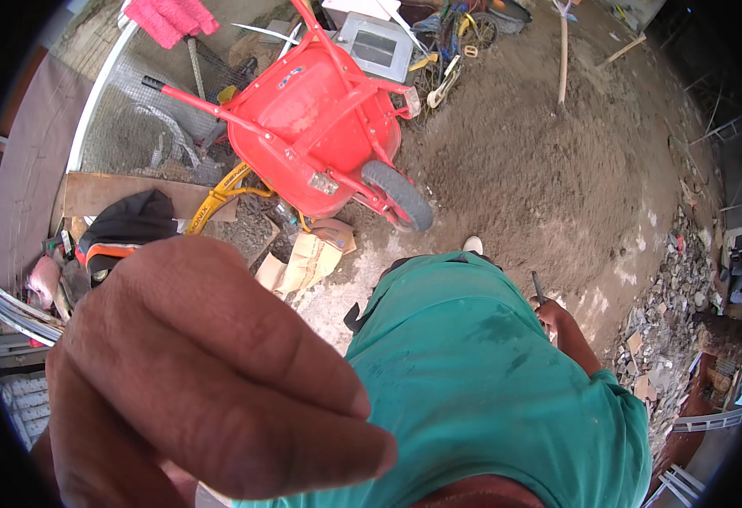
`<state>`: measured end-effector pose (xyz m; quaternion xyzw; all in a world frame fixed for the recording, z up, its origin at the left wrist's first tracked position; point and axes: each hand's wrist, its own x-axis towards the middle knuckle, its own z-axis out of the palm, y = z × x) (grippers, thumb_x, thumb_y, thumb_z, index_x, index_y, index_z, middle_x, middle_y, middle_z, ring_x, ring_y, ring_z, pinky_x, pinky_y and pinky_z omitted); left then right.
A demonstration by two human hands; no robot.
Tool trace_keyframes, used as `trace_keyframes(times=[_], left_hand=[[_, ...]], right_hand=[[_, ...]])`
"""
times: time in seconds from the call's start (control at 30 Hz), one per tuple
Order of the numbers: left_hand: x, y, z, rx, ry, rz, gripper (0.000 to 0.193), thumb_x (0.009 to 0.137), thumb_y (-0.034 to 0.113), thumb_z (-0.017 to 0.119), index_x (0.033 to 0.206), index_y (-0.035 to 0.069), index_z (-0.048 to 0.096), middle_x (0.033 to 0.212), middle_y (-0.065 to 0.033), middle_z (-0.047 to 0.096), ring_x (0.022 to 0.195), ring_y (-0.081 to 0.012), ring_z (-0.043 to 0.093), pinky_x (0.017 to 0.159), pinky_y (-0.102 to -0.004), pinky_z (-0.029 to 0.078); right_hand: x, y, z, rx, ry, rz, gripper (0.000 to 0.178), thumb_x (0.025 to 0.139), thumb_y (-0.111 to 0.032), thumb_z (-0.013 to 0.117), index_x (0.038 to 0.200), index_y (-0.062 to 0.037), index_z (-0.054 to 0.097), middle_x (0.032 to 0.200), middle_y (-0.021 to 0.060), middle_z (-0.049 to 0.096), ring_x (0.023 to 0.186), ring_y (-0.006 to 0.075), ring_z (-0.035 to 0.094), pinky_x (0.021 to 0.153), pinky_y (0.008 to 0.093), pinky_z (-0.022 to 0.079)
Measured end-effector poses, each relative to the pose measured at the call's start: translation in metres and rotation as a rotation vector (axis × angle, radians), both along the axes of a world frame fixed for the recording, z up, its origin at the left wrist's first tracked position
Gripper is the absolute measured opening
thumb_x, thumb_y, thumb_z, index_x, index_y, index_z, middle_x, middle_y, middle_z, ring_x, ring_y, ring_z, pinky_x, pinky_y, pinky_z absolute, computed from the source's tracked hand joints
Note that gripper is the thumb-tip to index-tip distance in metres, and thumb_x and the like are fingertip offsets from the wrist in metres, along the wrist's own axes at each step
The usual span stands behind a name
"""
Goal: The person uses a wrench to tighten the axle nut on the wheel of a red wheelbarrow. They reposition the wheelbarrow and continue tightening the nut from different angles to secure the wheel in place.
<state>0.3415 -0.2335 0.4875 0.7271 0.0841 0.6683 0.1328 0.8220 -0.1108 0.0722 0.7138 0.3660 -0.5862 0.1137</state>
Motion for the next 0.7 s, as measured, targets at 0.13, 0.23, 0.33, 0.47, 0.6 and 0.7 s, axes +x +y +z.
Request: trace_keyframes(times=[0.13, 0.23, 0.33, 0.47, 0.6, 0.7], left_hand=[[0.005, -0.022, 0.015, 0.048, 0.021, -0.038, 0.033, 0.075, 0.031, 0.074, 0.092, 0.006, 0.063, 0.076, -0.0019, 0.069, 0.046, -0.0102, 0.061, 0.040, -0.0186, 0.048], [-0.003, -0.029, 0.020, 0.060, 0.052, -0.093, 0.034, 0.075, 0.031, 0.075, 0.094, 0.006, 0.062, 0.084, -0.0021, 0.069, 0.048, -0.0104, 0.062, 0.040, -0.0191, 0.048], [-0.015, -0.027, 0.011, -0.001, 0.029, -0.125, 0.042, 0.074, 0.038, 0.074, 0.100, 0.009, 0.060, 0.099, -0.0036, 0.068, 0.055, -0.0124, 0.065, 0.043, -0.0209, 0.050], [-0.045, -0.007, -0.035, -0.197, 0.176, -0.145, 0.065, 0.075, 0.058, 0.070, 0.114, 0.009, 0.052, 0.112, -0.0117, 0.064, 0.067, -0.0208, 0.068, 0.050, -0.0261, 0.052], [-0.066, -0.020, -0.111, -0.559, 0.003, 0.014, 0.076, 0.075, 0.066, 0.064, 0.116, 0.003, 0.048, 0.112, -0.0286, 0.058, 0.078, -0.0285, 0.066, 0.063, -0.0331, 0.055], [-0.070, -0.027, -0.171, -0.901, -0.207, 0.202, 0.066, 0.081, 0.059, 0.063, 0.112, 0.002, 0.051, 0.110, -0.0275, 0.060, 0.081, -0.0264, 0.066, 0.071, -0.0337, 0.054]], right_hand=[[-0.002, -0.006, -0.006, 0.032, 0.105, -0.004, 0.062, 0.080, 0.006, 0.049, 0.137, -0.0185, 0.048, 0.089, 0.0093, 0.061, 0.081, 0.0218, 0.057, 0.072, 0.0420, 0.045], [0.014, -0.001, -0.041, -0.020, 0.124, 0.140, 0.067, 0.087, 0.004, 0.049, 0.146, -0.0208, 0.028, 0.094, 0.0200, 0.059, 0.066, 0.0315, 0.066, 0.055, 0.0426, 0.059], [0.025, -0.008, -0.052, -0.051, 0.088, 0.179, 0.067, 0.086, 0.003, 0.050, 0.144, -0.0253, 0.032, 0.093, 0.0189, 0.060, 0.065, 0.0295, 0.067, 0.053, 0.0414, 0.058], [0.028, -0.008, -0.046, -0.072, 0.051, 0.180, 0.065, 0.086, 0.003, 0.050, 0.143, -0.0245, 0.033, 0.093, 0.0184, 0.061, 0.063, 0.0278, 0.066, 0.054, 0.0414, 0.058], [0.020, -0.006, -0.055, -0.075, 0.098, 0.115, 0.065, 0.086, 0.003, 0.050, 0.143, -0.0236, 0.033, 0.086, 0.0167, 0.062, 0.061, 0.0262, 0.064, 0.054, 0.0412, 0.056], [0.011, -0.007, -0.055, -0.081, 0.126, 0.090, 0.065, 0.087, 0.002, 0.051, 0.144, -0.0229, 0.032, 0.082, 0.0152, 0.063, 0.061, 0.0254, 0.063, 0.055, 0.0416, 0.055]])
